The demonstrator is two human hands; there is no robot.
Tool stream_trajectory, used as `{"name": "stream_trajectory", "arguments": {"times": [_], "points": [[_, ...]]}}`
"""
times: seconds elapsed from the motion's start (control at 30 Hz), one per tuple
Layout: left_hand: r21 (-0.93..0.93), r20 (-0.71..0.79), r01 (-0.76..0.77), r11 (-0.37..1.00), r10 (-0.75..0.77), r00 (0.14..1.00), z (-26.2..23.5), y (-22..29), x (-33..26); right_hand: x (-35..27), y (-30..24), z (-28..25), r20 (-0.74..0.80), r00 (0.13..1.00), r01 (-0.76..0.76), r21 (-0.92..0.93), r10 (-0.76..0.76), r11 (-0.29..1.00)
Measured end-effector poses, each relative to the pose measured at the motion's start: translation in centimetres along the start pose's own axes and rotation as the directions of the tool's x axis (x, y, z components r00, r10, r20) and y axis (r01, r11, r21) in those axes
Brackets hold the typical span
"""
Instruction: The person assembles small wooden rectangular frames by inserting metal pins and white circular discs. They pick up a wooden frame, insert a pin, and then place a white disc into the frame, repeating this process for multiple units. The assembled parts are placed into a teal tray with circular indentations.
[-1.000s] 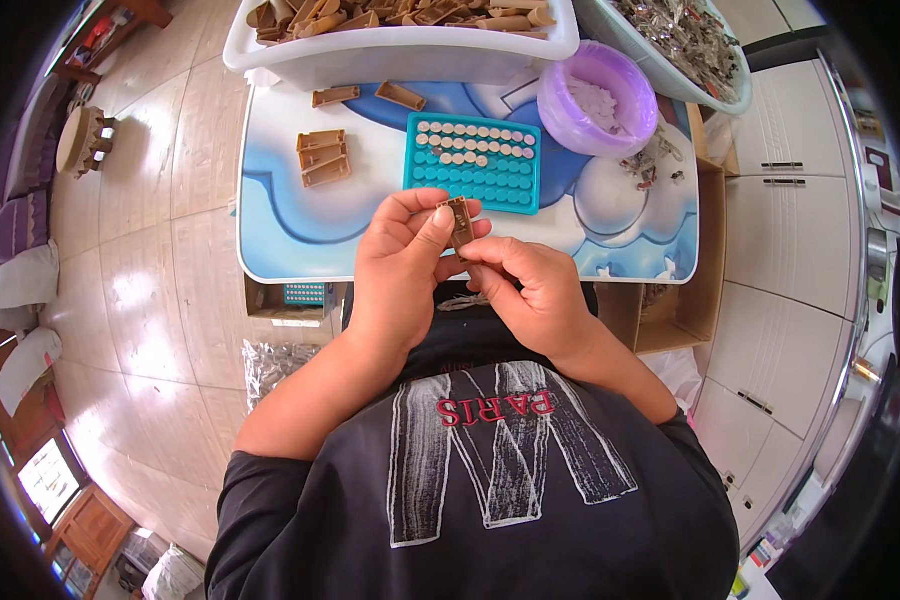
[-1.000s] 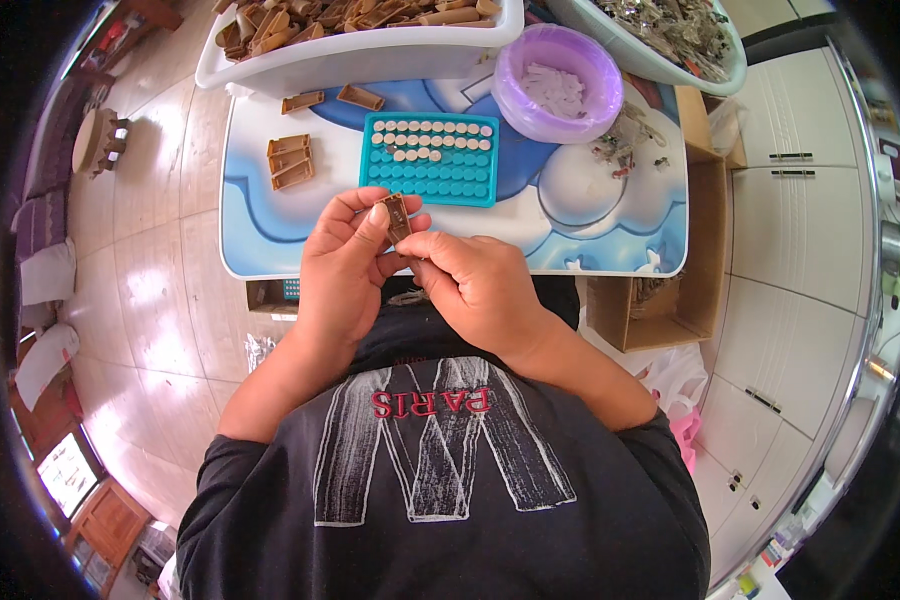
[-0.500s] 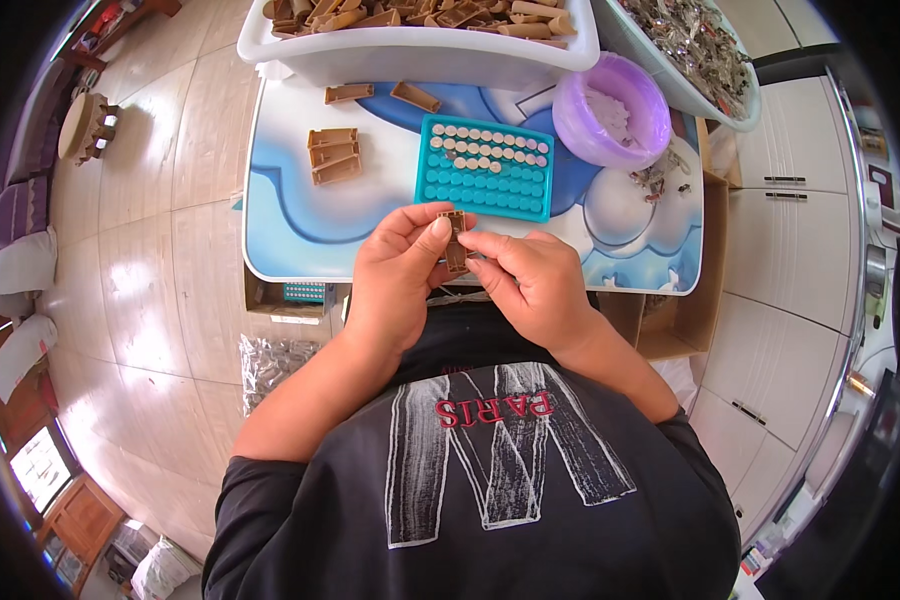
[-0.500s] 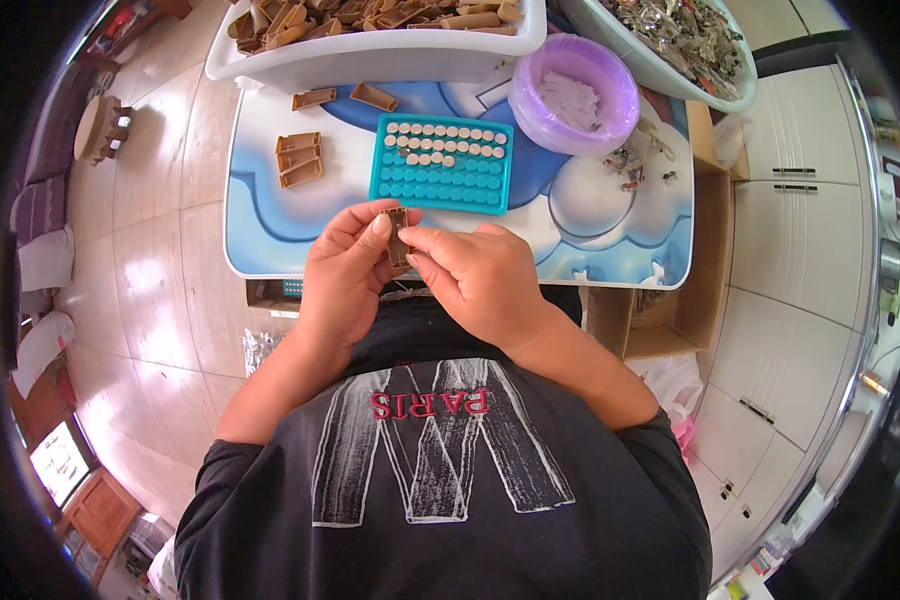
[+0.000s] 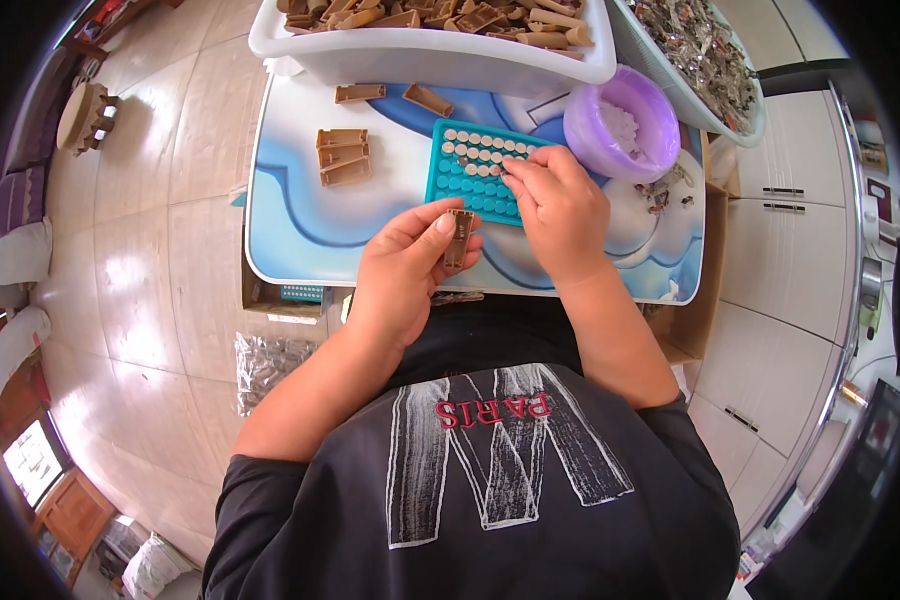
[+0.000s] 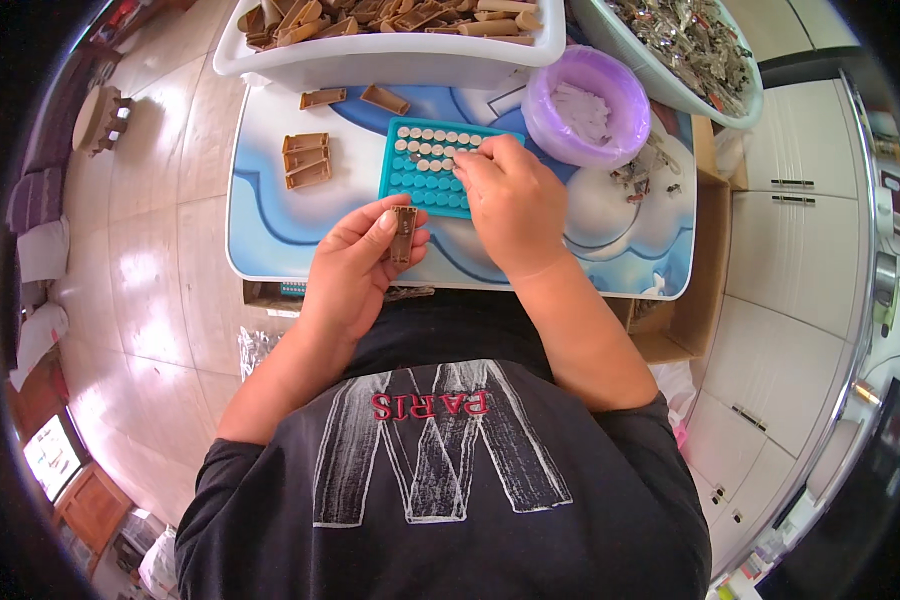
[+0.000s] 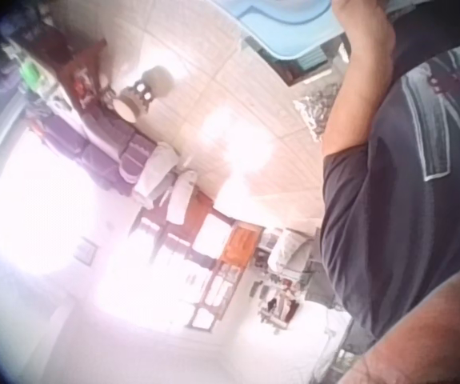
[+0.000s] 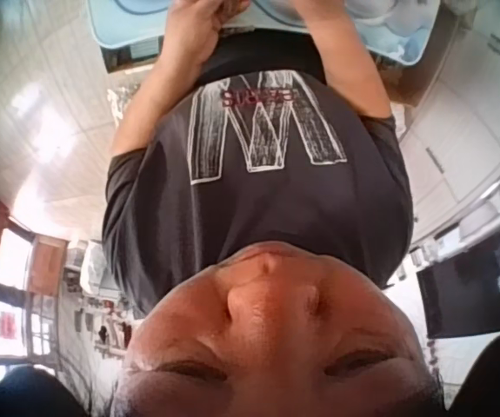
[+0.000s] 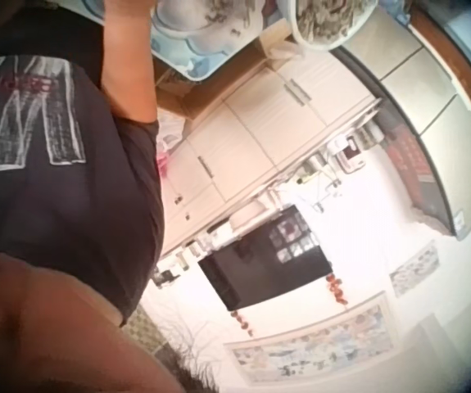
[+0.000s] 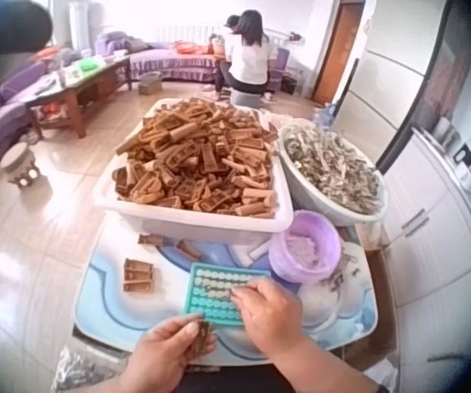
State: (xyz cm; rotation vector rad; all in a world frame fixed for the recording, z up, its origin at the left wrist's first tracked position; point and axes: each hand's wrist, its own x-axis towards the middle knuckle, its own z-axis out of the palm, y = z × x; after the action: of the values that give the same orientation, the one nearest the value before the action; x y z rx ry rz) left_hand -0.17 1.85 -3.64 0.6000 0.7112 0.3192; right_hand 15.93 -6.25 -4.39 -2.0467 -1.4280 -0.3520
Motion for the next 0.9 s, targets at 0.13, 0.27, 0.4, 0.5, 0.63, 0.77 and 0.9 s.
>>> {"name": "stream_trajectory", "arguments": {"times": [0.13, 0.27, 0.4, 0.5, 0.63, 0.77, 0.9], "points": [[-0.027, -0.005, 0.002, 1.0, -0.002, 1.0, -0.1, 0.0, 0.3, -0.3, 0.2, 0.2, -0.011, 1.0, 0.006, 0.023, -0.005, 1.0], [-0.034, -0.002, 0.001, 0.999, -0.001, 1.0, -0.1, -0.1, 0.4, -0.4, -2.2, -1.2, 0.058, 0.995, -0.09, 0.334, 0.075, 0.938], [-0.043, 0.012, -0.01, 0.999, 0.011, 1.0, -0.3, -0.4, 0.6, -0.7, -3.5, -1.3, 0.077, 0.997, -0.016, 0.358, -0.012, 0.934], [-0.042, 0.004, -0.018, 0.999, 0.018, 1.0, -0.2, -0.4, 0.6, -0.9, -3.5, -1.1, 0.034, 0.996, 0.064, 0.324, -0.08, 0.944], [-0.042, -0.01, -0.017, 0.999, 0.017, 1.0, 0.0, -0.3, 0.5, -1.0, -3.5, -1.1, -0.01, 0.997, 0.076, 0.322, -0.077, 0.944], [-0.02, -0.003, -0.014, 1.0, 0.014, 1.0, 0.0, -0.4, 0.5, -1.2, -3.2, -0.8, 0.001, 0.995, 0.096, 0.327, -0.101, 0.94], [-0.016, 0.0, -0.02, 1.0, 0.02, 1.0, -0.2, -0.5, 0.5, -1.2, -3.3, -1.1, 0.019, 0.994, 0.094, 0.323, -0.105, 0.942]]}}
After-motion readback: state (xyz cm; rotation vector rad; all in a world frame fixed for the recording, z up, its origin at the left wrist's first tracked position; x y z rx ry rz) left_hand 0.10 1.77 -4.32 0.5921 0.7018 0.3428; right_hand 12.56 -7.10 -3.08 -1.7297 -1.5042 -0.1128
